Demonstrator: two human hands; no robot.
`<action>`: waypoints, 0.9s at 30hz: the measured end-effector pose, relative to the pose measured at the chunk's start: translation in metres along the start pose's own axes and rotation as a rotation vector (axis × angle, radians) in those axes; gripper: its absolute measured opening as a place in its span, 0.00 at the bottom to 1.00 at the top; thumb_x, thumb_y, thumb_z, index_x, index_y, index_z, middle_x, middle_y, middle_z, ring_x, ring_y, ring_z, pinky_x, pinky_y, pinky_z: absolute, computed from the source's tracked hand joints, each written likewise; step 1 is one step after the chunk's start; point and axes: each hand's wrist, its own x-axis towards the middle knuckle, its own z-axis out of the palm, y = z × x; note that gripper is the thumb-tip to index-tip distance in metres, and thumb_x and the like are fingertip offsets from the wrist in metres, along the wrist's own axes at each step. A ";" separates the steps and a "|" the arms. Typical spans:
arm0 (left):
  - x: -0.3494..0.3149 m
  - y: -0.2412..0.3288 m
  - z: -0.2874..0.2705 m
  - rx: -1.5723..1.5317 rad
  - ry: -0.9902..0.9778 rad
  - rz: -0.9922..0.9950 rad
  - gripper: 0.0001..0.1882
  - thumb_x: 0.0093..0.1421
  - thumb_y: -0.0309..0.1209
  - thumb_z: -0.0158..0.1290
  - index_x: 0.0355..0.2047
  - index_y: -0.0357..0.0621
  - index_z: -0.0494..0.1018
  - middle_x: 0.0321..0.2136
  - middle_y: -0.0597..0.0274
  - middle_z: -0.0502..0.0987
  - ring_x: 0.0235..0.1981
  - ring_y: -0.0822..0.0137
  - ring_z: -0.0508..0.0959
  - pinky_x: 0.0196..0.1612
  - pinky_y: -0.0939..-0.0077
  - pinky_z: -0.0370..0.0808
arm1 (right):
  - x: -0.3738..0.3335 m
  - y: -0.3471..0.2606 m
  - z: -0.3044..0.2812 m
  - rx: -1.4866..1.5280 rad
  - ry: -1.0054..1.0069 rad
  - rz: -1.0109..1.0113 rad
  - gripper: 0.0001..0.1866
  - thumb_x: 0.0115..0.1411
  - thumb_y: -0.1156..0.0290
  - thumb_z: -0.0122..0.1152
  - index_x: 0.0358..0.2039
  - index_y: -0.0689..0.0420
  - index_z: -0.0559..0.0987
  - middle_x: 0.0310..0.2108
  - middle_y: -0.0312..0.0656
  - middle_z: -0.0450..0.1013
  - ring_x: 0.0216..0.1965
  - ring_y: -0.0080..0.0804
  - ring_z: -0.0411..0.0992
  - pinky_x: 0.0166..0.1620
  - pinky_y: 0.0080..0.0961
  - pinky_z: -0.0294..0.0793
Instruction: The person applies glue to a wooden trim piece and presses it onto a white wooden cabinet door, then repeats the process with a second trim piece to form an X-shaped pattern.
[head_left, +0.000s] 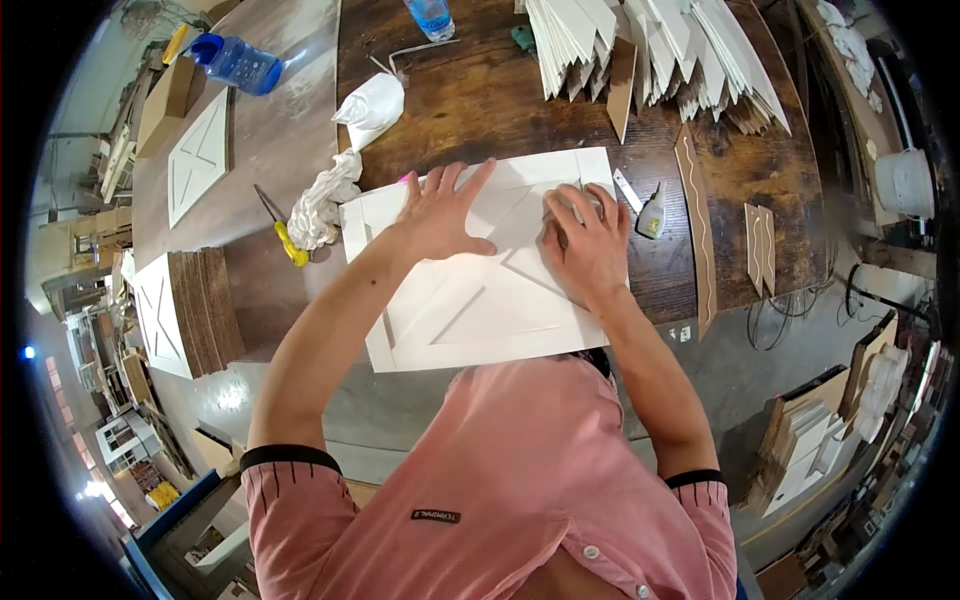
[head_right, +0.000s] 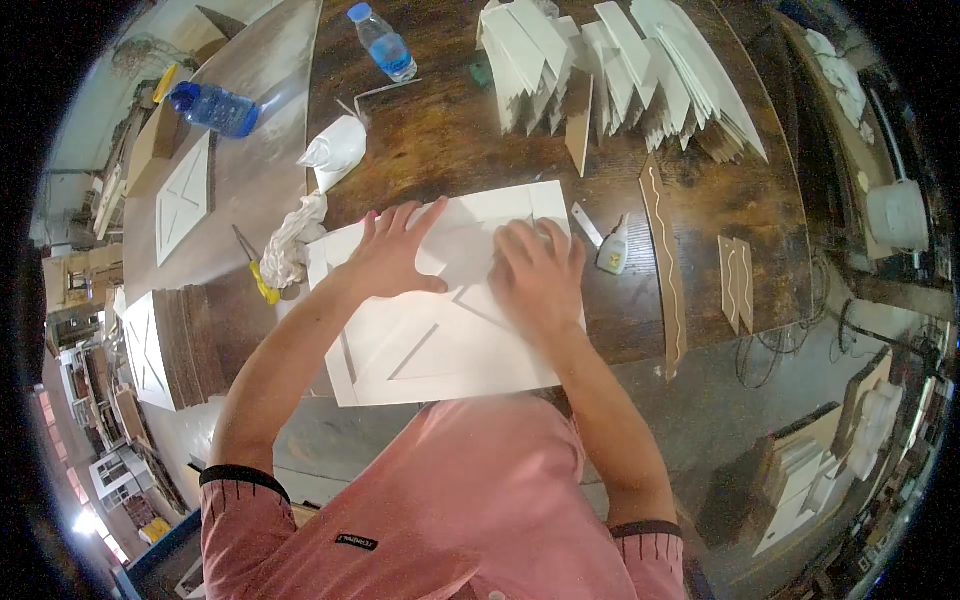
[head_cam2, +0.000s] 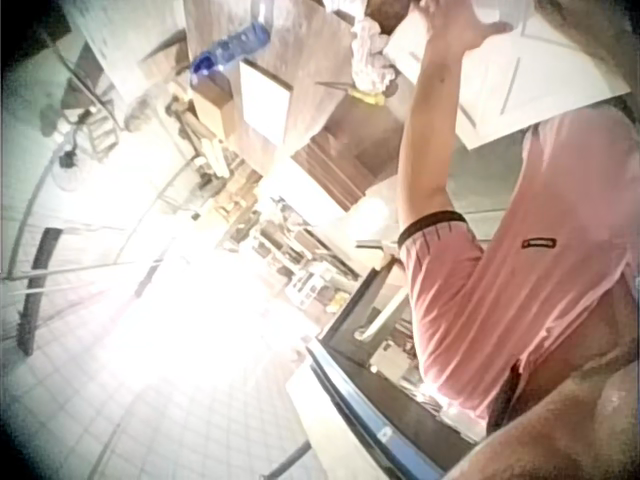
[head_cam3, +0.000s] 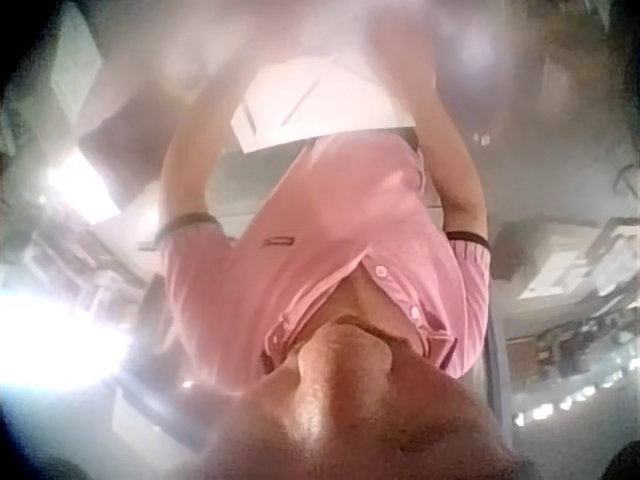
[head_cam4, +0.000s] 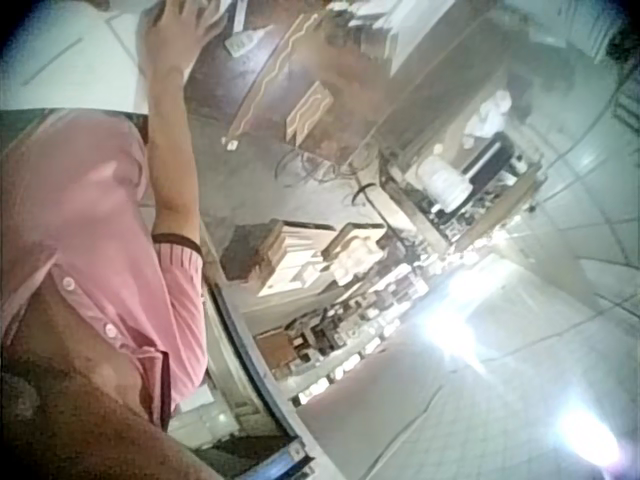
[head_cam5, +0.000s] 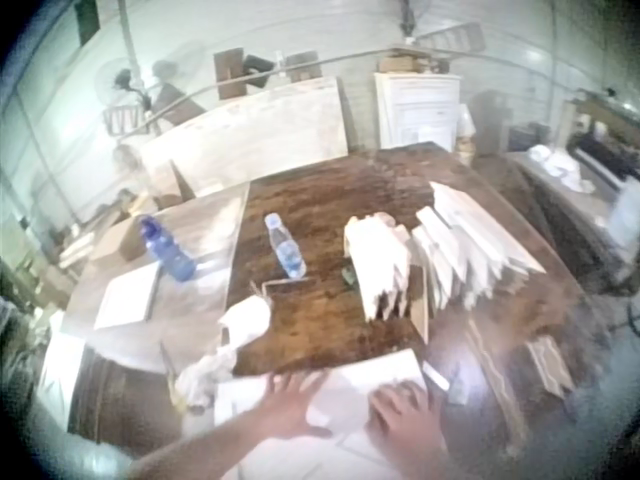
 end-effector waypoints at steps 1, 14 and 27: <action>0.000 0.000 0.000 0.000 0.001 0.000 0.68 0.48 0.60 0.71 0.80 0.64 0.40 0.73 0.38 0.55 0.74 0.36 0.55 0.74 0.27 0.50 | 0.000 0.001 0.001 -0.004 0.007 -0.005 0.20 0.59 0.67 0.66 0.53 0.42 0.80 0.59 0.31 0.70 0.66 0.44 0.62 0.64 0.65 0.63; 0.005 0.001 0.000 0.046 -0.017 0.011 0.70 0.47 0.61 0.71 0.80 0.63 0.39 0.73 0.37 0.54 0.75 0.36 0.54 0.74 0.32 0.50 | -0.004 0.005 0.006 0.023 0.076 0.006 0.18 0.59 0.66 0.66 0.51 0.44 0.81 0.57 0.29 0.72 0.65 0.43 0.64 0.65 0.64 0.63; 0.014 -0.008 0.005 0.076 -0.025 0.047 0.71 0.48 0.59 0.73 0.80 0.59 0.38 0.74 0.39 0.53 0.75 0.39 0.53 0.75 0.37 0.50 | -0.011 0.013 0.024 0.076 0.240 0.043 0.14 0.56 0.67 0.68 0.45 0.43 0.83 0.51 0.25 0.73 0.64 0.38 0.64 0.65 0.59 0.65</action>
